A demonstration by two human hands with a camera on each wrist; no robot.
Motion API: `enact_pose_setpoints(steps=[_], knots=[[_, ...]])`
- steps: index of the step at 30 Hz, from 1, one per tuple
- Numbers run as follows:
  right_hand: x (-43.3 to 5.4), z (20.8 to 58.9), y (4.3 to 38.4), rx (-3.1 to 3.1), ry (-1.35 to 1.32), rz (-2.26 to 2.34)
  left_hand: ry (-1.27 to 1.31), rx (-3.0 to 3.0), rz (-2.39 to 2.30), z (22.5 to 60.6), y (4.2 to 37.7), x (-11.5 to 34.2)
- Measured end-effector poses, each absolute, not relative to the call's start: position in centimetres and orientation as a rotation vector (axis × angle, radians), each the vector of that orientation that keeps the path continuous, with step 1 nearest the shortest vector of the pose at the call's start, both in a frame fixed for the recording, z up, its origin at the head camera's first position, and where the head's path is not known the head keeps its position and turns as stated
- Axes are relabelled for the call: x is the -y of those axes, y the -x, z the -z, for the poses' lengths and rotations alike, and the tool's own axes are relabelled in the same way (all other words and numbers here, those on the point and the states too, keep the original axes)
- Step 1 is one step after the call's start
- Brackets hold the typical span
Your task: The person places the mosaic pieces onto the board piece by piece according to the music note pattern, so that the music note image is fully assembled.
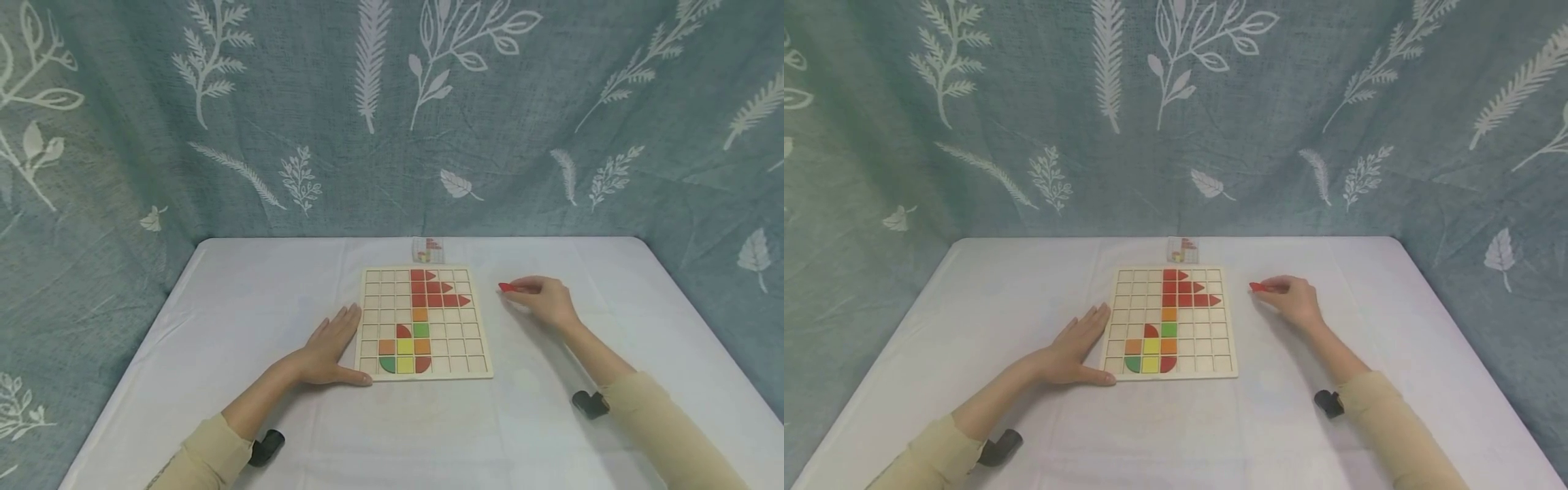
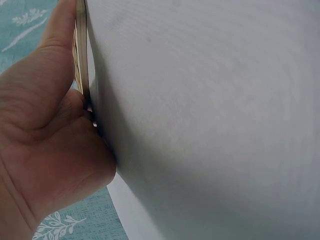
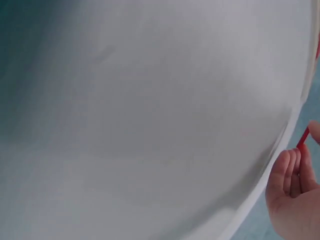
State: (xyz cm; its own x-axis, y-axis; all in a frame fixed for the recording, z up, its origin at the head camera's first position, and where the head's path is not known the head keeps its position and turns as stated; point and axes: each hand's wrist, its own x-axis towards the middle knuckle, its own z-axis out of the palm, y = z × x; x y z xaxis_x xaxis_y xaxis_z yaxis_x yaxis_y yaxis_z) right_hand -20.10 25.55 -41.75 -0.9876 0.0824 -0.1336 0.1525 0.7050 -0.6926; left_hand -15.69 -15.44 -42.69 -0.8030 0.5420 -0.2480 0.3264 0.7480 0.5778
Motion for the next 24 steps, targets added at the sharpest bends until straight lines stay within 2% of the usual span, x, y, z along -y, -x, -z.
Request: enact_pose_setpoints(steps=[11,24], knots=[[-18.7,40.8,19.8,-2.644,0.037,1.297,-0.666,-2.543,-0.709,42.8,15.8,15.6],[-10.2,41.4,20.5,-2.549,0.717,1.006,-0.663,-2.53,-0.707,42.4,15.7,15.5]])
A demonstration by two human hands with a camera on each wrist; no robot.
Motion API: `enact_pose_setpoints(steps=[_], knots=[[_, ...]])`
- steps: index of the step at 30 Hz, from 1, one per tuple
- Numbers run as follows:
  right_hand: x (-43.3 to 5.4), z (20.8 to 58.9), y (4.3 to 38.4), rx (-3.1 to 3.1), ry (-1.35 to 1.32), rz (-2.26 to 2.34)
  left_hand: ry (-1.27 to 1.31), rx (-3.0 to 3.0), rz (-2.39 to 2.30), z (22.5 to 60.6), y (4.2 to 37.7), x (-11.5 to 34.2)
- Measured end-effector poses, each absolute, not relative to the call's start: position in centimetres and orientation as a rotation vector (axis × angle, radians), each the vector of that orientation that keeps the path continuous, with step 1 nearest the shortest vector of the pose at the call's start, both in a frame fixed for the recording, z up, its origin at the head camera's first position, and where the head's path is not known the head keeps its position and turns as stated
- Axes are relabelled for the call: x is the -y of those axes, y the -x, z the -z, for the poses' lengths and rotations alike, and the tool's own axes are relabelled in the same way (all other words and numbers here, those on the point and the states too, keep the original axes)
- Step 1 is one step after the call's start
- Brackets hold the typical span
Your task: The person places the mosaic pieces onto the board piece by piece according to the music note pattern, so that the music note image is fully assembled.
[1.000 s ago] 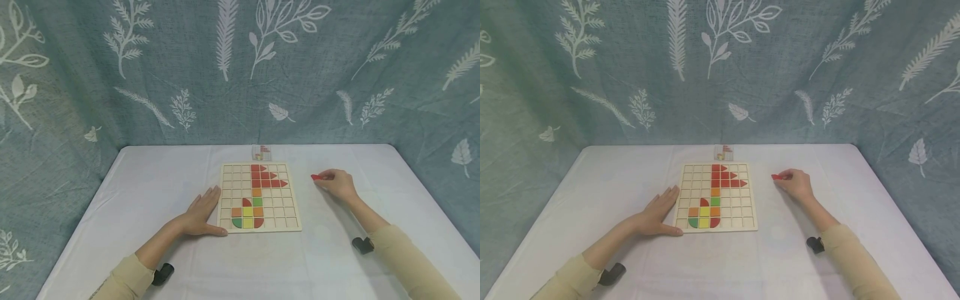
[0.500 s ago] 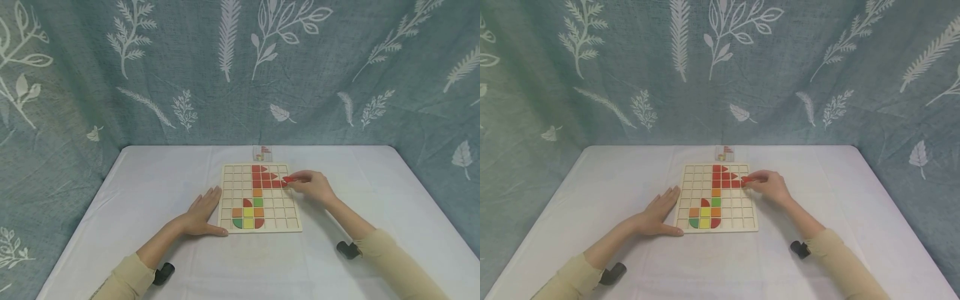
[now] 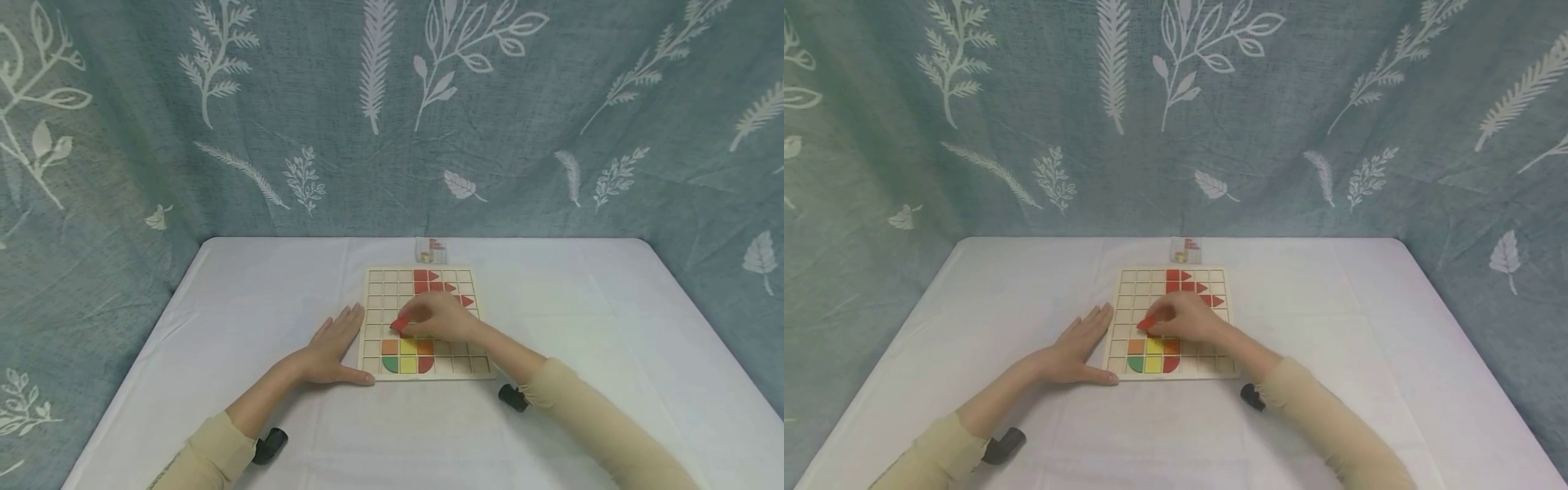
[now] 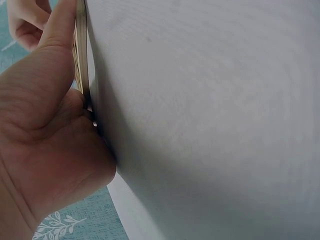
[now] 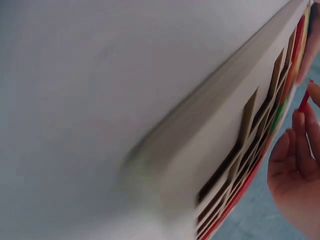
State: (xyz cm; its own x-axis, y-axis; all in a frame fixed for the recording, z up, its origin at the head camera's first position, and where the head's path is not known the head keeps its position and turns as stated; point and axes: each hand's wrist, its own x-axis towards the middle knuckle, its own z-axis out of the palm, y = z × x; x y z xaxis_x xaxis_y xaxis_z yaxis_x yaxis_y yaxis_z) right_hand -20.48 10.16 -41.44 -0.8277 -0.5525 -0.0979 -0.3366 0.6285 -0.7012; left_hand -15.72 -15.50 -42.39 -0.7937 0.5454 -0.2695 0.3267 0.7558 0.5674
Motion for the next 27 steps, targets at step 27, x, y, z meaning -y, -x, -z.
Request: enact_pose_setpoints(steps=[27], knots=[[-12.2,40.5,19.5,-2.661,0.802,1.153,-0.647,-2.544,-0.688,42.8,15.6,15.6]])
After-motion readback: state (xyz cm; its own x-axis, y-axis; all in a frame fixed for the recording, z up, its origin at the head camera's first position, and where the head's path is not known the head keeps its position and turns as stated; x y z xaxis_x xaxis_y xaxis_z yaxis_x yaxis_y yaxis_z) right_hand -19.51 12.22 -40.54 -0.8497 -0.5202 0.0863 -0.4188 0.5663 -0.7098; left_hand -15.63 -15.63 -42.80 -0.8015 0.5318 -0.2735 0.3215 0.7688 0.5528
